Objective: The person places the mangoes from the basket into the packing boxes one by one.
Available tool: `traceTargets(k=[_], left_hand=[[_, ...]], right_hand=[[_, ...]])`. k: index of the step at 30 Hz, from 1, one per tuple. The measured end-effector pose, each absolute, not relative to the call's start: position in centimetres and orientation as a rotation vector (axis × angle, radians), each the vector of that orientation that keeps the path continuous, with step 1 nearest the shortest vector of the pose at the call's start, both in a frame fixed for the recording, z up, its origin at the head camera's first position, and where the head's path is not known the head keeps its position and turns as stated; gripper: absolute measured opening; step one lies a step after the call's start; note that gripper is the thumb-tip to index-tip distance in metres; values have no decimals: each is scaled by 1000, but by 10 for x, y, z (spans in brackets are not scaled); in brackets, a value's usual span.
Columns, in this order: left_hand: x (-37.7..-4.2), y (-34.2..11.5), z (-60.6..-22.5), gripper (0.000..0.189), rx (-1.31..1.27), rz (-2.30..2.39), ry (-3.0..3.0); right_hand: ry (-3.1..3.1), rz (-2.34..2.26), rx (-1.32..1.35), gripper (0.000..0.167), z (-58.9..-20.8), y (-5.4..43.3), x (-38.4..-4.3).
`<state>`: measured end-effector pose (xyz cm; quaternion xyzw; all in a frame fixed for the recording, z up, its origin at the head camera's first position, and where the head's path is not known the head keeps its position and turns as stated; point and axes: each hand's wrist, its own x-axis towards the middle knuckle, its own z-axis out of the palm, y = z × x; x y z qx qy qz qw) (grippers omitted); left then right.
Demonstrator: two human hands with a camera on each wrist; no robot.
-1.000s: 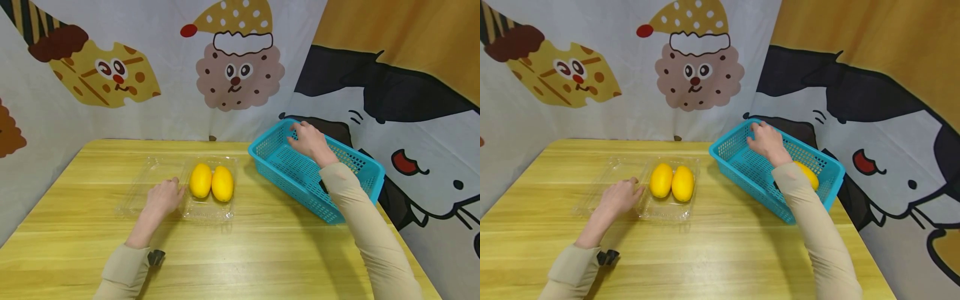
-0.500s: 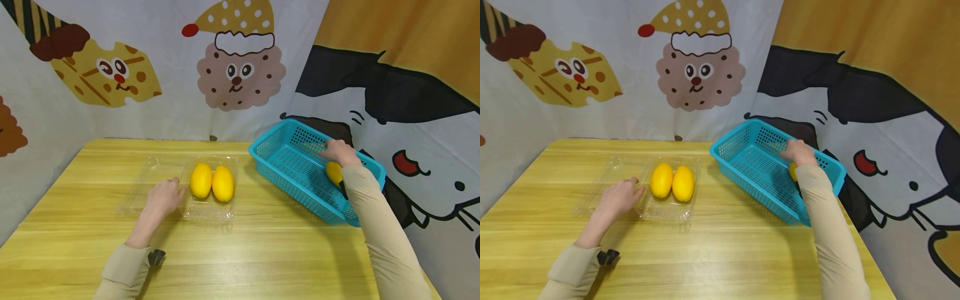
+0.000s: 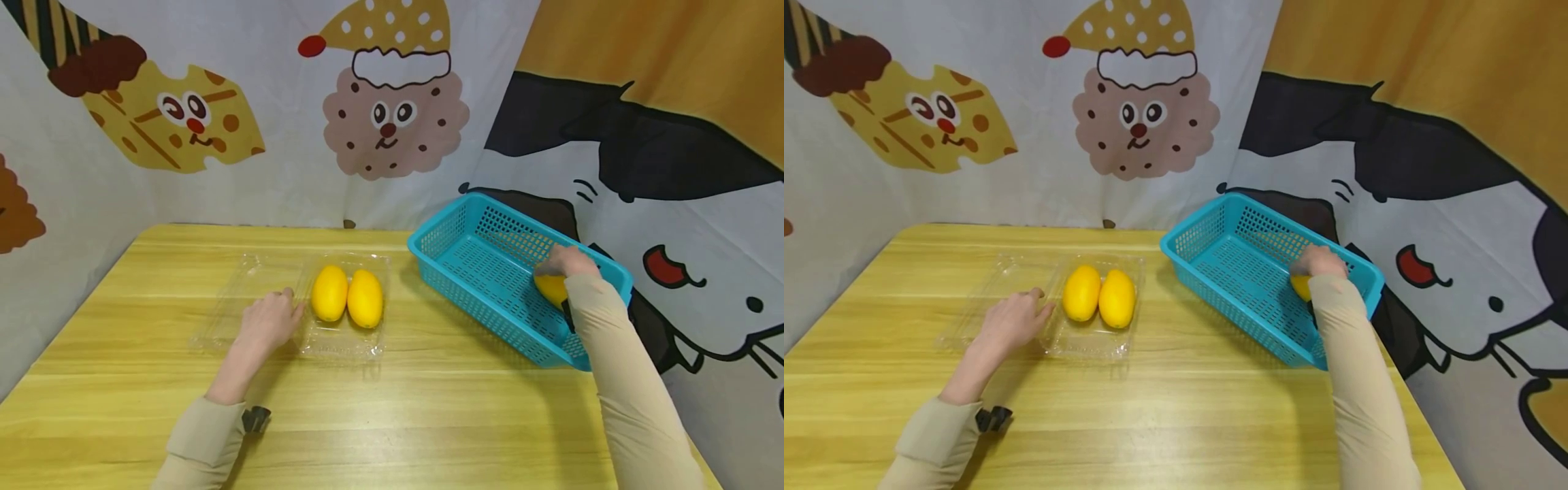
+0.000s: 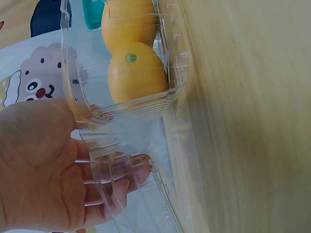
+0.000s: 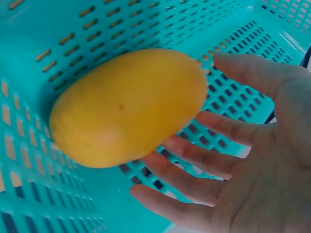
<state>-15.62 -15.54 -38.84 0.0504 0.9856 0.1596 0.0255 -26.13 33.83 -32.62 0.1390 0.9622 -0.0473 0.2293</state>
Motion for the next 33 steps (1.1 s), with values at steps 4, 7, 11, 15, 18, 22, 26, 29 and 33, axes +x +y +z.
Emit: traceTargets(k=[4,7,11,15,18,22,26,29,33], left_hand=[[-156,-155,-389,37,157,493,3046],[-156,-155,-389,37,159,491,3047],[-157,-155,-389,37,158,490,3050],[-156,-155,-389,37,155,486,3051],[-156,-155,-389,37,153,485,3049],[-156,-155,-389,38,154,485,3044],[-157,-155,-389,38,157,487,3036],[-157,-154,-388,38,161,488,3030],[-156,-154,-387,38,161,487,3029]], right_hand=[[2646,-150,428,69,-333,341,-261],[2662,-145,422,58,-335,341,-260],[2668,-149,428,55,-337,340,-259],[2637,-175,405,60,-340,341,-256],[2593,-195,373,68,-343,344,-254],[2565,-210,345,77,-348,349,-255],[2561,-232,325,79,-352,355,-259],[2553,-255,326,79,-354,358,-260],[2554,-258,337,76,-354,357,-260]])
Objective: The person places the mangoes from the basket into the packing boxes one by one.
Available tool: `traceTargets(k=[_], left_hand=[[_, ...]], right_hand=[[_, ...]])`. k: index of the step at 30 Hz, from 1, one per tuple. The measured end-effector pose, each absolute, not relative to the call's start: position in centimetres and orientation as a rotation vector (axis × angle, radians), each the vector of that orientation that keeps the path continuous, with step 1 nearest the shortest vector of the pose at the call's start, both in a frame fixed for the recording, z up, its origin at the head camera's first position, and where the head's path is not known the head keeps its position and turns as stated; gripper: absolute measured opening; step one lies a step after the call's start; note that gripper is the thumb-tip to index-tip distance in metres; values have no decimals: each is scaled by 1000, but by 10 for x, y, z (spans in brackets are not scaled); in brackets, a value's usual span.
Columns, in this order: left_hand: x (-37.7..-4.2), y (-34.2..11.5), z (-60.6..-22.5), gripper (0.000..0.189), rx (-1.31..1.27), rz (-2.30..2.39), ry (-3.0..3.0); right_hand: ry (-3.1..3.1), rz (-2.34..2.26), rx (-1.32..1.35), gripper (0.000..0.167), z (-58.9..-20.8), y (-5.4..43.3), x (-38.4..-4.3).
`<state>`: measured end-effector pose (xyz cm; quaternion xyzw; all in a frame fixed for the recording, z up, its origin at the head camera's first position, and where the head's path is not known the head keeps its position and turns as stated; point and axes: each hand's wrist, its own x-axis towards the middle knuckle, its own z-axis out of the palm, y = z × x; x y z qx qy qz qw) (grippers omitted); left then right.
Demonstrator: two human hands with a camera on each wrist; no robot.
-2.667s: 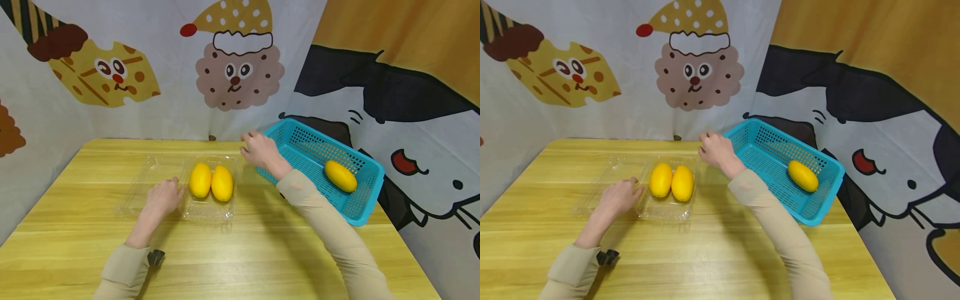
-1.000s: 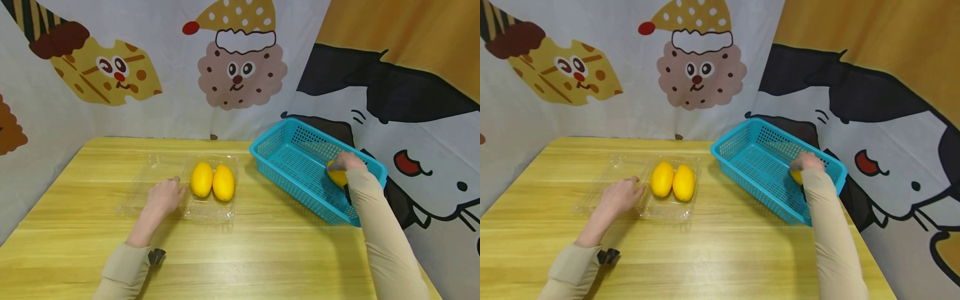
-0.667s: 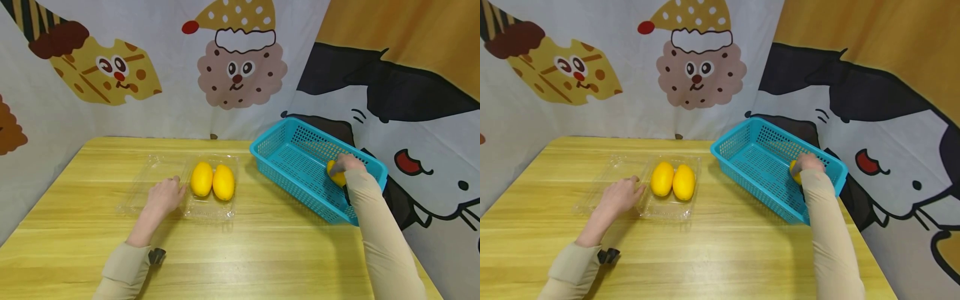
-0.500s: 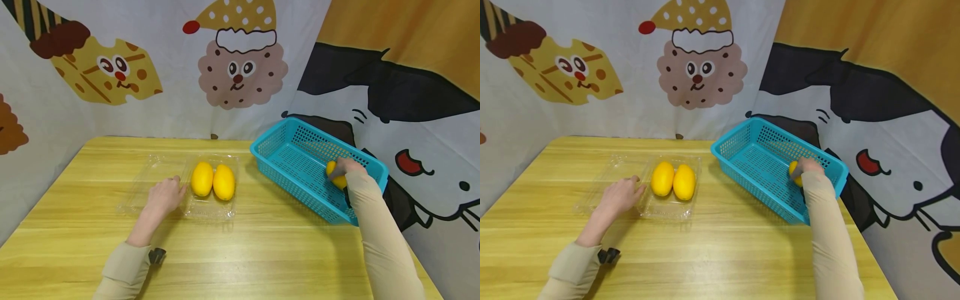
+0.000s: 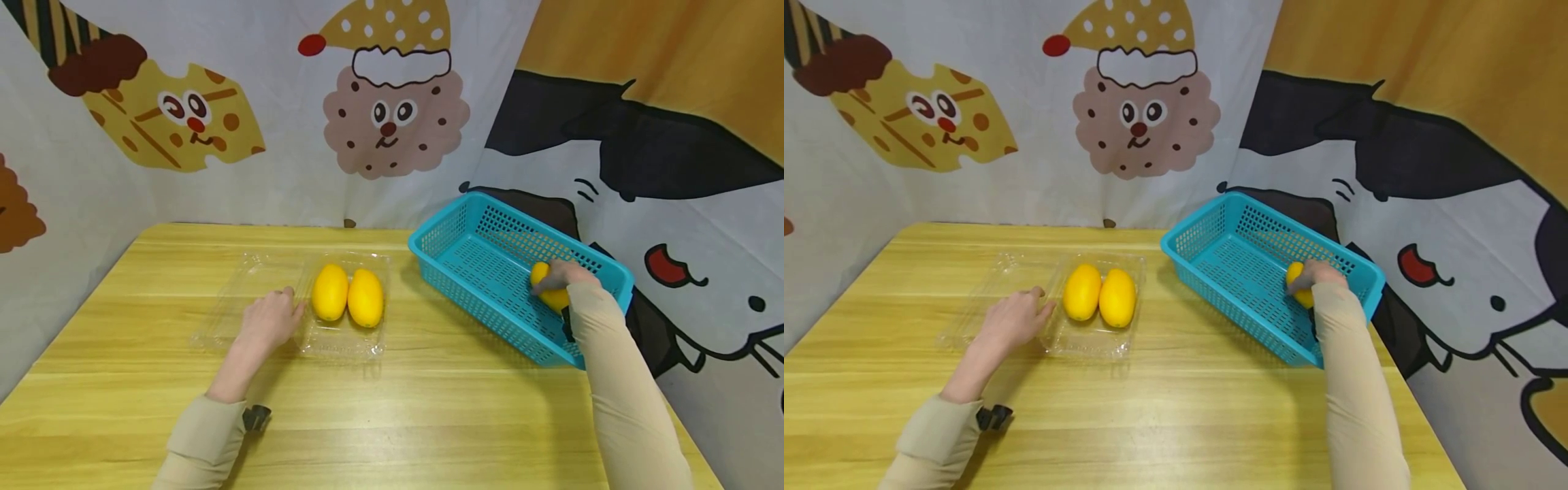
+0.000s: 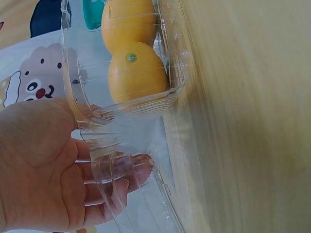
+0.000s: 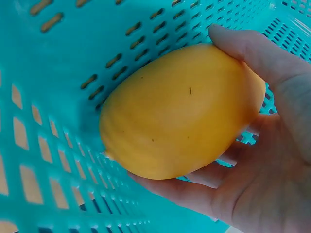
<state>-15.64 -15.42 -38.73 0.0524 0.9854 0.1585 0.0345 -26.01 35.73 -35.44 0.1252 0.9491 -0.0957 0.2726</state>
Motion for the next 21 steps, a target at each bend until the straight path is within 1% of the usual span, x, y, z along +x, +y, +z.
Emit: traceTargets(k=[5,11,14,21], left_hand=[[-156,-155,-388,38,153,489,3036],[-156,-154,-388,38,151,489,3040],[-156,-154,-388,38,153,490,3037],[-157,-155,-389,40,162,488,3038]], right_hand=[[2583,-247,328,78,-349,349,-261],[2642,-271,224,75,-340,339,-263],[2681,-266,170,76,-334,332,-264],[2780,-236,39,75,-318,307,-266]])
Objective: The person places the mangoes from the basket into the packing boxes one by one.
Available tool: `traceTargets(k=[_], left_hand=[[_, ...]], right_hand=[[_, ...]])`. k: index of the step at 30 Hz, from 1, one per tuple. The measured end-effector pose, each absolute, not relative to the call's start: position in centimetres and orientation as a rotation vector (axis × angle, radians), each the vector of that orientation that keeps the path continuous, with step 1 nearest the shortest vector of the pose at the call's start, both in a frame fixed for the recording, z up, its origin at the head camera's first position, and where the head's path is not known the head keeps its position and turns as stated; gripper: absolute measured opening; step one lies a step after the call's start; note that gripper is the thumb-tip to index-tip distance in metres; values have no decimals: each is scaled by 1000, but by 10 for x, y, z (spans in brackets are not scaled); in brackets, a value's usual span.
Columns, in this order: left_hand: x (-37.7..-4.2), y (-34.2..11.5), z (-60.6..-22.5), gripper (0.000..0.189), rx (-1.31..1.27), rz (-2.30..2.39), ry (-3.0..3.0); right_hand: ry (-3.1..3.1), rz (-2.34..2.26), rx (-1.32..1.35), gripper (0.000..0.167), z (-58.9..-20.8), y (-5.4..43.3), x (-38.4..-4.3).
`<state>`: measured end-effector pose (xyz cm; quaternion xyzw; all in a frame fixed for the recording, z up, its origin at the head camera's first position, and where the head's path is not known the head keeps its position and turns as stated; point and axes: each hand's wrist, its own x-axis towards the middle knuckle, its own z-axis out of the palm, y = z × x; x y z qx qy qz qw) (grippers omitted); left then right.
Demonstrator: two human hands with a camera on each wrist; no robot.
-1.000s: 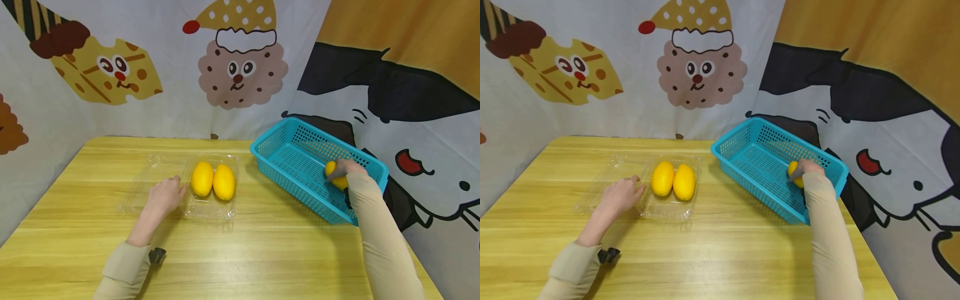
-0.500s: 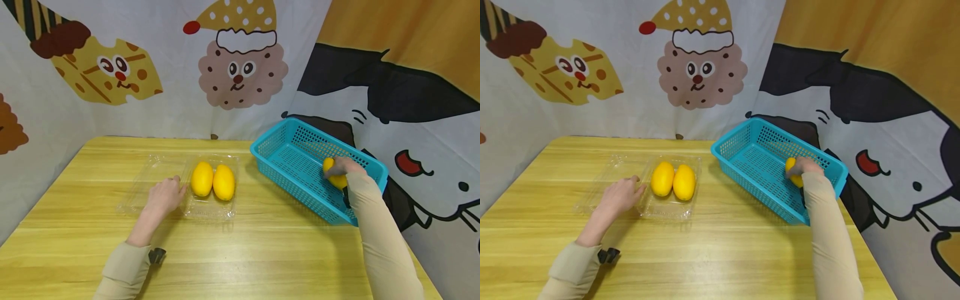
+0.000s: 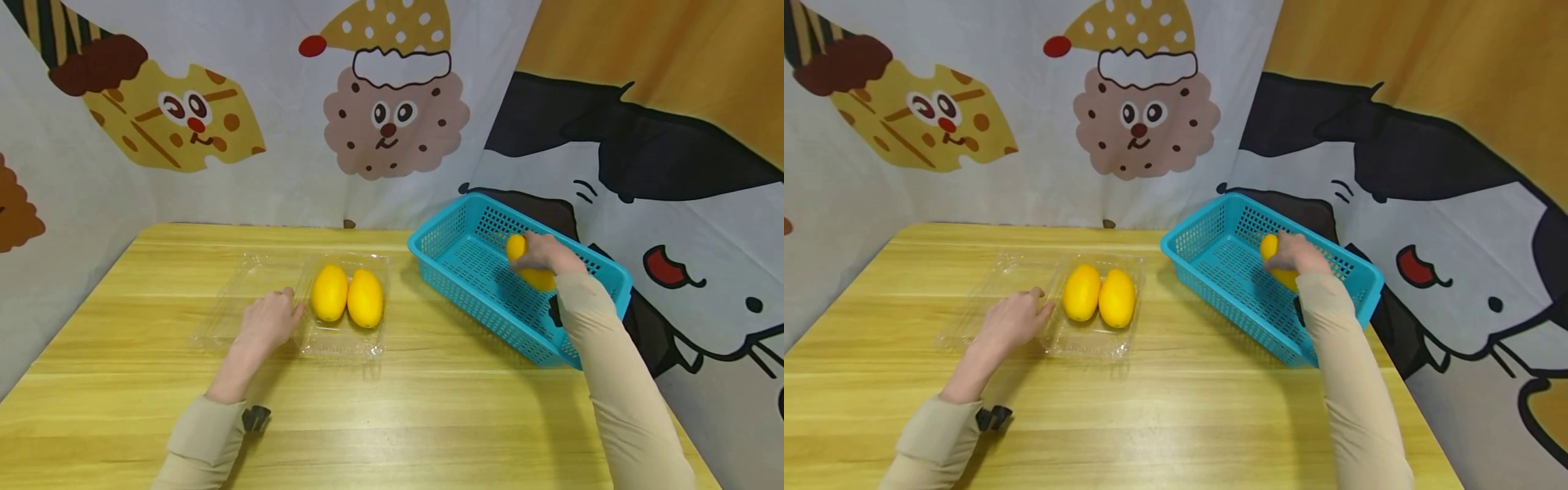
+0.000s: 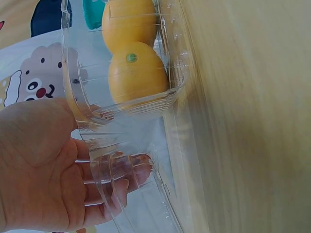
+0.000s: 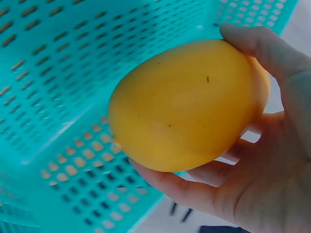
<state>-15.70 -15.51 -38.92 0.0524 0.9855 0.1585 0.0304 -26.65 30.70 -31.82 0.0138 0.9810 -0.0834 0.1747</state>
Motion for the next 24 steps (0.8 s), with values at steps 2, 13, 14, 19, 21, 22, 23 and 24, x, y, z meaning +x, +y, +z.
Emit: traceTargets(k=[2,13,14,19,21,22,23,24], left_hand=[[-157,-155,-389,40,167,490,3038],[-156,-156,-388,40,152,478,3032],[-156,-156,-388,40,153,478,3032],[-156,-156,-389,41,155,485,3029],[-157,-156,-389,40,158,487,3029],[-157,-156,-389,41,160,487,3029],[-157,-156,-389,41,160,487,3029],[-157,-156,-389,41,160,487,3029]], right_hand=[[2802,-238,5,73,-313,298,-266],[2883,-215,-241,70,-285,248,-260],[2886,-207,-258,71,-283,243,-258],[2916,-163,-316,74,-273,224,-252],[2927,-147,-332,75,-271,218,-250],[2931,-141,-337,76,-269,214,-248],[2933,-137,-340,76,-268,211,-247],[2935,-132,-342,77,-266,208,-245]])
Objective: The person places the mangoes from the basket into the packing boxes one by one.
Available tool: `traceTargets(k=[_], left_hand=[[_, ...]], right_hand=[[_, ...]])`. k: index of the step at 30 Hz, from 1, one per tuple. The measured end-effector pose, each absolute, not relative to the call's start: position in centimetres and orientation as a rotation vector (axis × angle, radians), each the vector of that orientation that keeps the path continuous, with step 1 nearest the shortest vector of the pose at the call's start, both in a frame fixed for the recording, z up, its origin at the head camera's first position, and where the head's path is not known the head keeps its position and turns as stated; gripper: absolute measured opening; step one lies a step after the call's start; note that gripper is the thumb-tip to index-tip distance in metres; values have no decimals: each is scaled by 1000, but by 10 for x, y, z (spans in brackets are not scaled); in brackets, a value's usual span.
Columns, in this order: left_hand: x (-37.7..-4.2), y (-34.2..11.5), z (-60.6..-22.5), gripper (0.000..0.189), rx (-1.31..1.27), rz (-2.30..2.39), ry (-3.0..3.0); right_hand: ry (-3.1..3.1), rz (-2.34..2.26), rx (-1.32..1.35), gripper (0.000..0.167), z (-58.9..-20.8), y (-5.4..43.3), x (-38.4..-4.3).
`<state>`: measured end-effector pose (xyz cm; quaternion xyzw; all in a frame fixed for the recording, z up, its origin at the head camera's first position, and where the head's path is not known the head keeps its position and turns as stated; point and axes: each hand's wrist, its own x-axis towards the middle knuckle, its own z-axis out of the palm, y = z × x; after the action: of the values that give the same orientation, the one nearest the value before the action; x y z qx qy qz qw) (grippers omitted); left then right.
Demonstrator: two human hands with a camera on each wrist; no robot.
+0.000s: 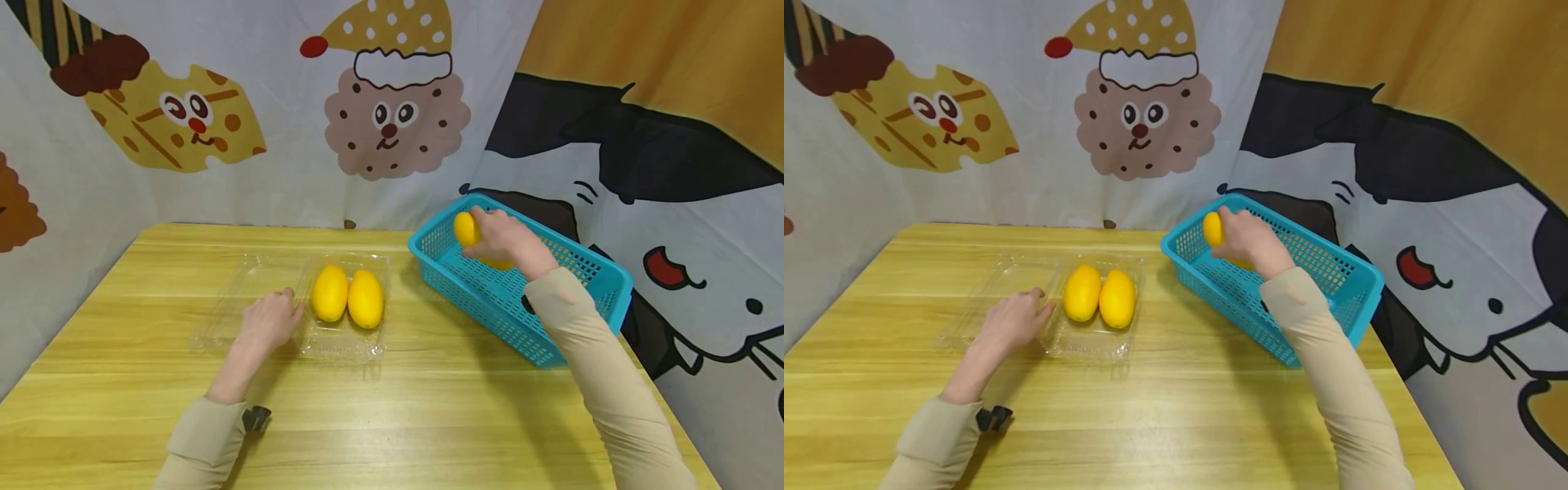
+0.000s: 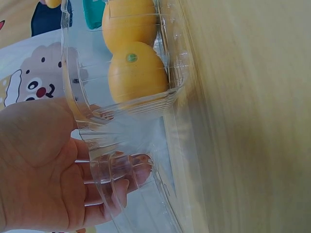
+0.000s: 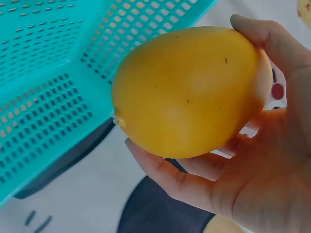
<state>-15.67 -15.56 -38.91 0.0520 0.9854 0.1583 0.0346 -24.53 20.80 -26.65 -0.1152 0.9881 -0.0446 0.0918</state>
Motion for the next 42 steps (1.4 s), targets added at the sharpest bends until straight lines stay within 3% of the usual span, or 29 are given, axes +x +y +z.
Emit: traceTargets(k=[24,42], left_hand=[[-157,-155,-387,42,153,469,3029],[-149,-152,-389,44,161,384,3088]], right_hand=[[2992,-55,-663,66,-246,144,-218],[2875,-36,-840,71,-285,85,-188]])
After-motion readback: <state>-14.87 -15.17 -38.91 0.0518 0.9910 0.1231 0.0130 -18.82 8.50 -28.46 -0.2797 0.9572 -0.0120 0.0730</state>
